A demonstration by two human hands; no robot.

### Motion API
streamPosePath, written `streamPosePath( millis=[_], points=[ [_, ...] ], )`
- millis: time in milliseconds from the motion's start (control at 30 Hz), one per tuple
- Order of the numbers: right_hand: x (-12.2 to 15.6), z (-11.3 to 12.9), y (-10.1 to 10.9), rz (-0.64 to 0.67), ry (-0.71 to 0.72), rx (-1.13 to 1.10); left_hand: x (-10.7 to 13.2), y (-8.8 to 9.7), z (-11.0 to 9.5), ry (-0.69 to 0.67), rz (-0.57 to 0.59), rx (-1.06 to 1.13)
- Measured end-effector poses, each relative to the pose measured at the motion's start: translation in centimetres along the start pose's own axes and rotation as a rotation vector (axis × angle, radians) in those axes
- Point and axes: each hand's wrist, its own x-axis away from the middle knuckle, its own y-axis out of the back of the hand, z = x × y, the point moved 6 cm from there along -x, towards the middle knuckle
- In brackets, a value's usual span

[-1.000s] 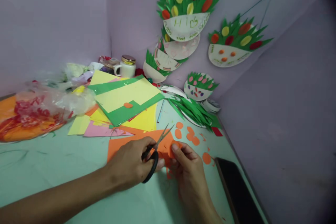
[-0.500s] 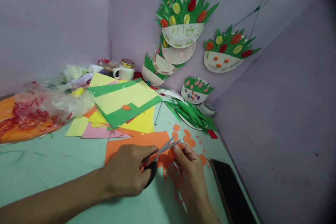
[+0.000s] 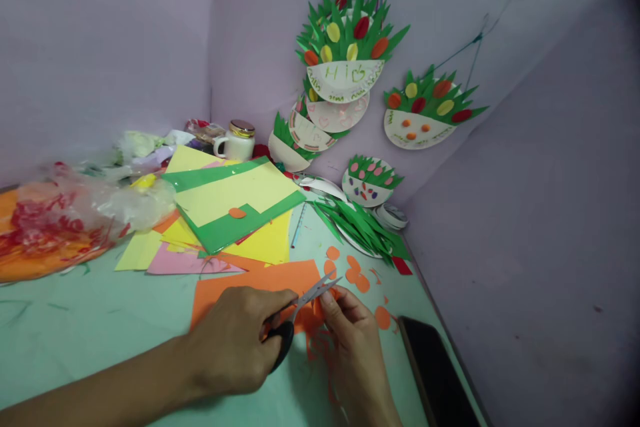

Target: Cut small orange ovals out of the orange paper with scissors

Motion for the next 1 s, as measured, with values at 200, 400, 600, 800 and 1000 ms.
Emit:
streamPosePath(
  millis=[200,400,600,800,1000],
  points=[
    [0.0,0.0,0.0,-0.005,-0.026,0.002,-0.1,0.3,-0.1,0.007,0.000,0.007],
    [0.0,0.6,-0.2,-0.002,-0.020,0.019,-0.1,0.6,-0.4,-0.043,0.009,0.017],
    [0.2,2.0,-0.7,0.037,0.029,0.086,-0.1,0.9,0.0,-0.056,0.020,-0.032],
    [0.2,2.6,-0.7,0.057,0.074,0.144,-0.2,0.7,0.5,-0.072,0.015,-0.043],
    [-0.3,2.2,-0.3,0.121,0.062,0.212,-0.2,0.8,0.8,-0.088,0.064,-0.054]
  ],
)
